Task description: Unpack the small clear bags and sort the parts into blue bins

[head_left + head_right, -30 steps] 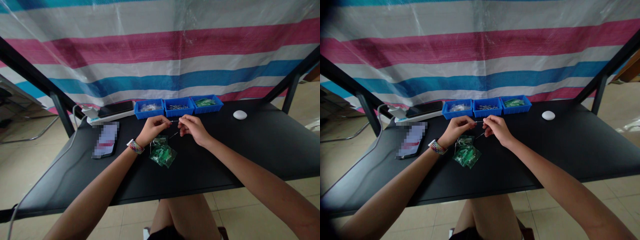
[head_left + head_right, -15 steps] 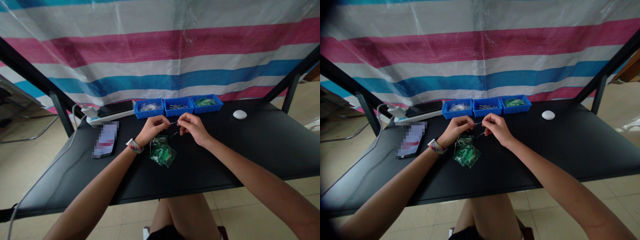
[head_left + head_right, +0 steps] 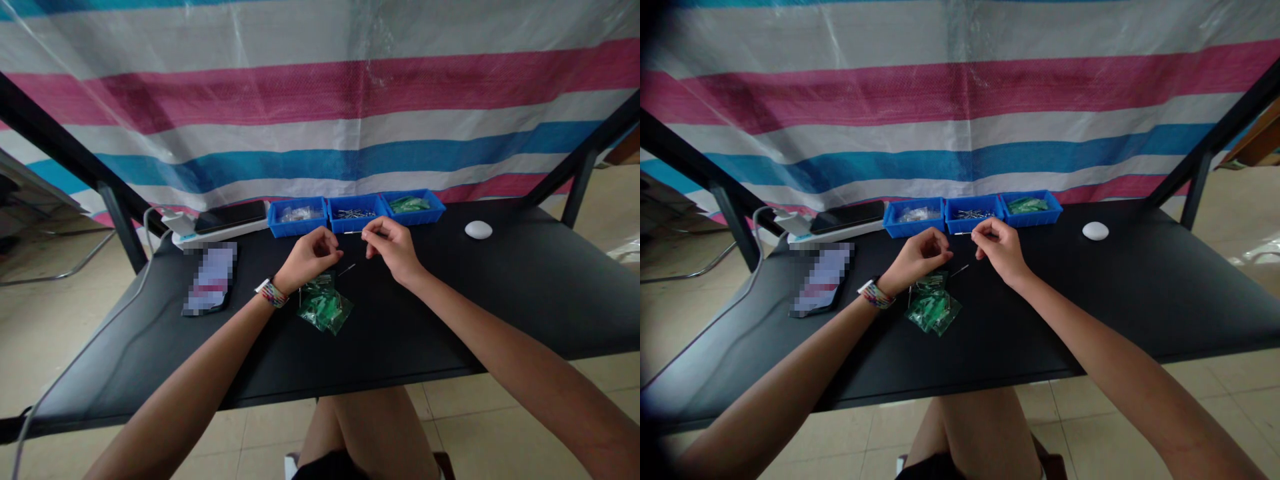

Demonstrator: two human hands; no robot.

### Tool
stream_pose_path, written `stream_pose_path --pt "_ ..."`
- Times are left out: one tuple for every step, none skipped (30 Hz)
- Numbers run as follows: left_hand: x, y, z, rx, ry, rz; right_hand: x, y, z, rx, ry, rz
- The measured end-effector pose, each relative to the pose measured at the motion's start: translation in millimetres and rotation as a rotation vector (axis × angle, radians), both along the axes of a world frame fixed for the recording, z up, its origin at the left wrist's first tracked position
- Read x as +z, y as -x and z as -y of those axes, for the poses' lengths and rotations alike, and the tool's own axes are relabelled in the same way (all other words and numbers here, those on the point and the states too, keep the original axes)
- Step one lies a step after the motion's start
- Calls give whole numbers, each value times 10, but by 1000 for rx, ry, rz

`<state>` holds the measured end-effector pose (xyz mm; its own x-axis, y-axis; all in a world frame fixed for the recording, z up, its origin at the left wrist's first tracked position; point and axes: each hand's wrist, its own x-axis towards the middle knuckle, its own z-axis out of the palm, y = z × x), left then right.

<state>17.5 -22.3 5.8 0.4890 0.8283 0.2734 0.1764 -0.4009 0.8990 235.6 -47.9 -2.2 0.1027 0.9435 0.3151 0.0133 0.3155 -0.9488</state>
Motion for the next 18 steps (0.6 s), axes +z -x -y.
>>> stream_pose_path --pt "6 3 11 -11 -70 -88 -11 -50 -47 -81 -42 27" --pt "14 7 22 -26 -160 -184 -23 -106 -100 -174 -83 60" --pt "21 10 33 -39 -258 -280 -35 -166 -157 -271 -120 93" --pt "27 13 44 -47 -353 -370 -45 -226 -216 -359 -152 124" --pt "32 15 56 -46 -433 -450 -54 -283 -273 -434 -176 155" --pt "36 16 68 -33 -492 -521 -62 -333 -326 -495 -193 192" --pt "39 15 80 -13 -532 -580 -71 -375 -374 -538 -204 236" --pt "41 13 92 4 -564 -626 -80 -409 -412 -559 -208 287" --pt "43 9 102 12 -591 -658 -92 -435 -442 -563 -208 344" --pt "43 5 110 11 -614 -675 -105 -455 -461 -553 -204 400" --pt "42 1 114 4 -630 -681 -118 -470 -470 -535 -198 452" --pt "40 -1 114 -6 -641 -680 -130 -481 -471 -516 -195 494" --pt "36 -3 110 -12 -644 -673 -138 -490 -462 -501 -198 523" --pt "32 -2 103 -11 -641 -664 -140 -495 -447 -491 -207 535" --pt "27 1 93 -4 -633 -653 -135 -495 -425 -484 -221 530" --pt "22 5 81 7 -622 -639 -124 -490 -398 -470 -237 516" --pt "19 11 69 19 -611 -619 -108 -476 -366 -450 -252 495" --pt "16 18 57 30 -599 -595 -88 -452 -329 -419 -260 474"
